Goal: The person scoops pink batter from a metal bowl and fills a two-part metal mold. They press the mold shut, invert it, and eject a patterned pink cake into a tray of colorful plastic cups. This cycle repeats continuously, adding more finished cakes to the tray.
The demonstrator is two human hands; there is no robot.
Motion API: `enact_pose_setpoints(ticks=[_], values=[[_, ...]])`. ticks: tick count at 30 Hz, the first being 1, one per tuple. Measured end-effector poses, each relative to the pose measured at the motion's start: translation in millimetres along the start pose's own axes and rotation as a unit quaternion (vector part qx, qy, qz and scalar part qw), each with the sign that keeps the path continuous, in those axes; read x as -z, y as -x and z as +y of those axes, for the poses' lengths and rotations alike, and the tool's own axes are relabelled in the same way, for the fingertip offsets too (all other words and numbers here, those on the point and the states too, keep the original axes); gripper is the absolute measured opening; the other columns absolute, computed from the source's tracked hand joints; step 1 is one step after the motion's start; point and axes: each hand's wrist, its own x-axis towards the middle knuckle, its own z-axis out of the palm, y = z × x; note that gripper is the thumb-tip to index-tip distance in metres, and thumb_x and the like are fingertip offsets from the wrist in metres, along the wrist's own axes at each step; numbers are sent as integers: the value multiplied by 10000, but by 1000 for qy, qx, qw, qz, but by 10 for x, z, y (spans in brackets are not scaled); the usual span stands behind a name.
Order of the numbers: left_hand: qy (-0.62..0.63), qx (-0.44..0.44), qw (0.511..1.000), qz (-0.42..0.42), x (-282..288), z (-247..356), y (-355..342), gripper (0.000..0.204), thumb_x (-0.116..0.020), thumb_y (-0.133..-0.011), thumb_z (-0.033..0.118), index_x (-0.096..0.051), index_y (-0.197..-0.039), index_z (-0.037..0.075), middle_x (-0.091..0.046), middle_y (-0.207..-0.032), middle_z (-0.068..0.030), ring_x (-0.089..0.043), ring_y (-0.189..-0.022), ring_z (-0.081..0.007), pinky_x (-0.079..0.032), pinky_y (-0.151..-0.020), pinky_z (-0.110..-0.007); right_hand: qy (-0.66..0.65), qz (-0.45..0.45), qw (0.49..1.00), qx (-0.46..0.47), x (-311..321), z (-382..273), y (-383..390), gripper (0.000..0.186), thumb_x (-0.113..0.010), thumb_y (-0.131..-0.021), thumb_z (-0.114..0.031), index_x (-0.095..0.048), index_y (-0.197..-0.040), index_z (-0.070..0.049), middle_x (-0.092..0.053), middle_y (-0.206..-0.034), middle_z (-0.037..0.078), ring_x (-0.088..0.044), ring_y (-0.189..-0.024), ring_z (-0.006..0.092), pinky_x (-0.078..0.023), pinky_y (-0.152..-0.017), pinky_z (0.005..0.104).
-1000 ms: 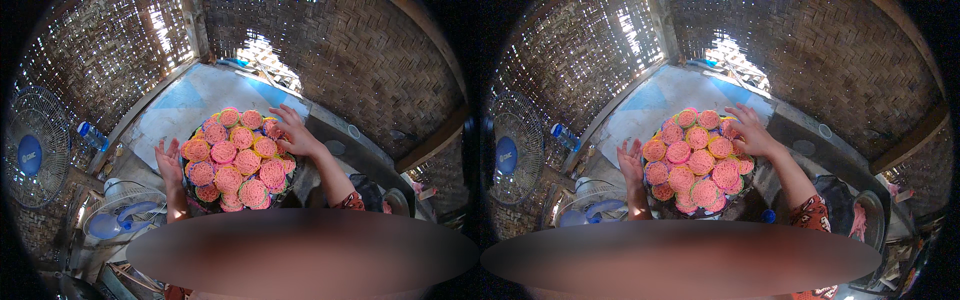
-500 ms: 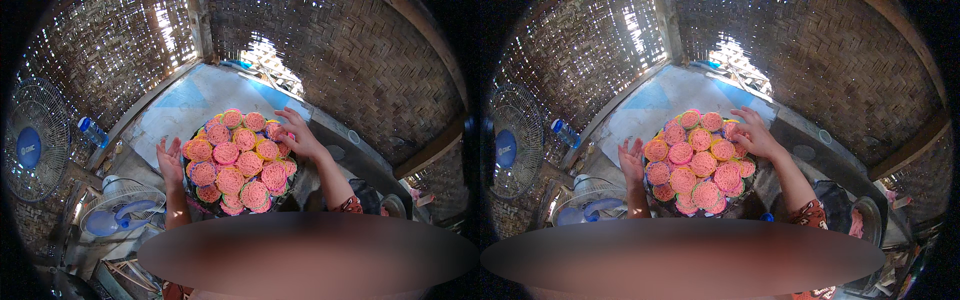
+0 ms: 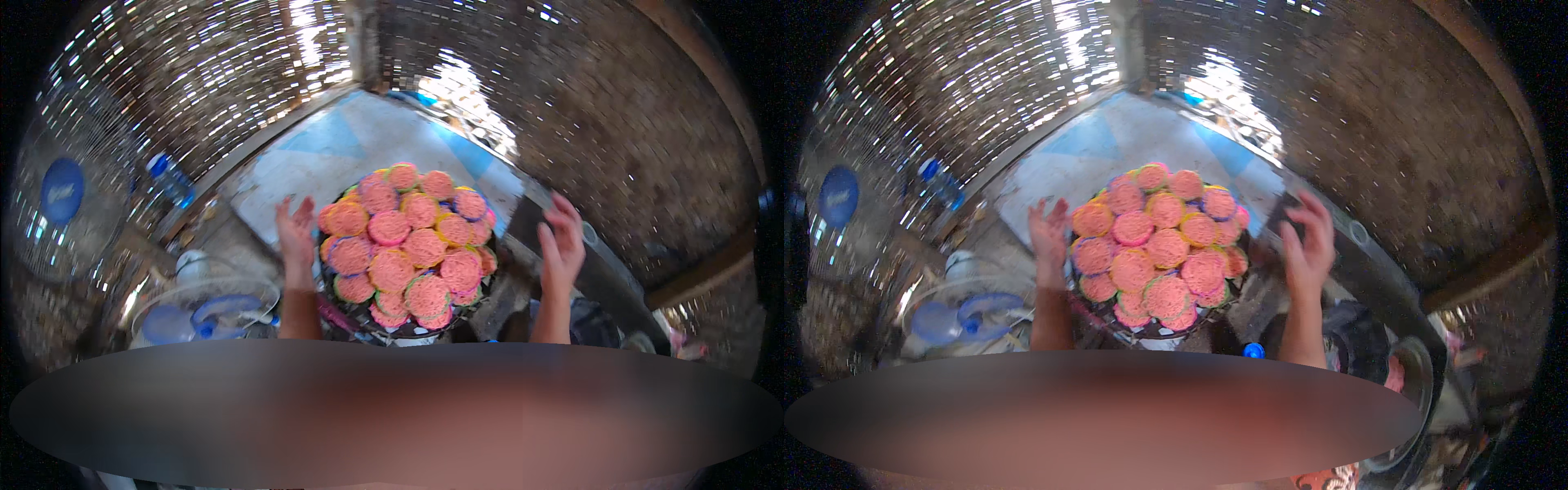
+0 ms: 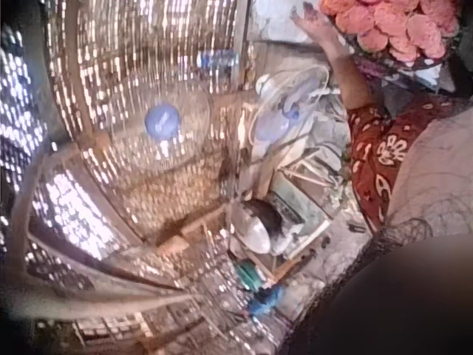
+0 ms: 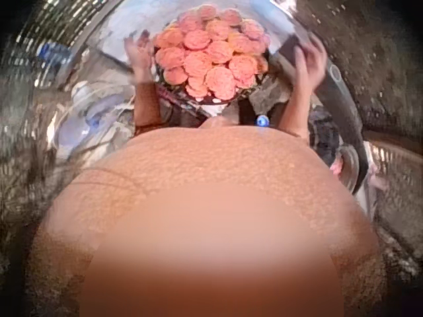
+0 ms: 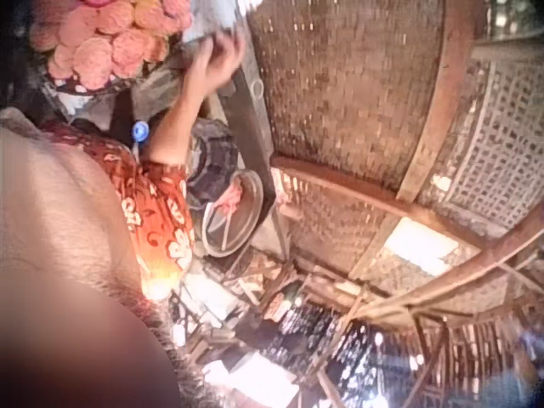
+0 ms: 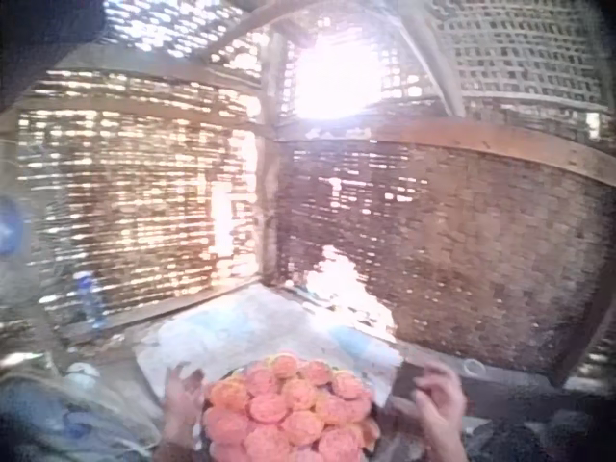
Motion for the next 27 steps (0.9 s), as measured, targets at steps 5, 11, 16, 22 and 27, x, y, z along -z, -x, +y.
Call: enact_pose_setpoints(ticks=[5, 11, 16, 22, 27], values=[[8, 1, 999, -34, -60, -281, -173, 492, -379, -895, 477, -371, -1232, 120, -589, -1049, -163, -543, -998, -231, -339, -914, -352, 112, -67, 991, 15, 302, -246, 806, 194, -599, -752, -78, -520, -585, -20, -566, -991, 136, -506, -1027, 294, -370, -910, 392], [94, -45, 994, -8, 18, -135, -207, 462, -400, -908, 411, -344, -1229, 83, -581, -1044, -211, -571, -971, -263, -397, -892, -358, 108, -231, 966, -29, 497, -445, 1574, 37, -590, -754, -63, -584, -749, -26, -565, -1031, 129, -531, -981, 287, -429, -817, 366], [72, -229, 971, -7, 89, 210, 519, 477, -406, -918, 375, -331, -1275, 68, -587, -1033, -175, -562, -968, -236, -403, -883, -344, 87, -350, 931, -51, 818, -778, 1936, 206, -602, -749, -81, -600, -944, -16, -566, -1032, 155, -560, -926, 296, -443, -804, 357], [-214, -207, 936, 185, 1069, -893, 1326, 198, -429, -908, 200, -536, -989, 55, -594, -822, -79, -547, -745, -161, -451, -662, -289, 85, -400, 901, -147, 1322, -820, 2337, 131, -574, -801, -115, -618, -803, 8, -590, -960, 143, -573, -856, 250, -452, -740, 330], [-719, -216, 641, -162, 943, -1634, 1895, 258, -627, -733, 169, -578, -955, 46, -600, -852, -126, -573, -797, -282, -467, -714, -376, 106, -401, 904, -104, 1432, -921, 2467, 120, -590, -771, -81, -601, -867, -10, -593, -955, 130, -576, -888, 283, -451, -779, 346]])
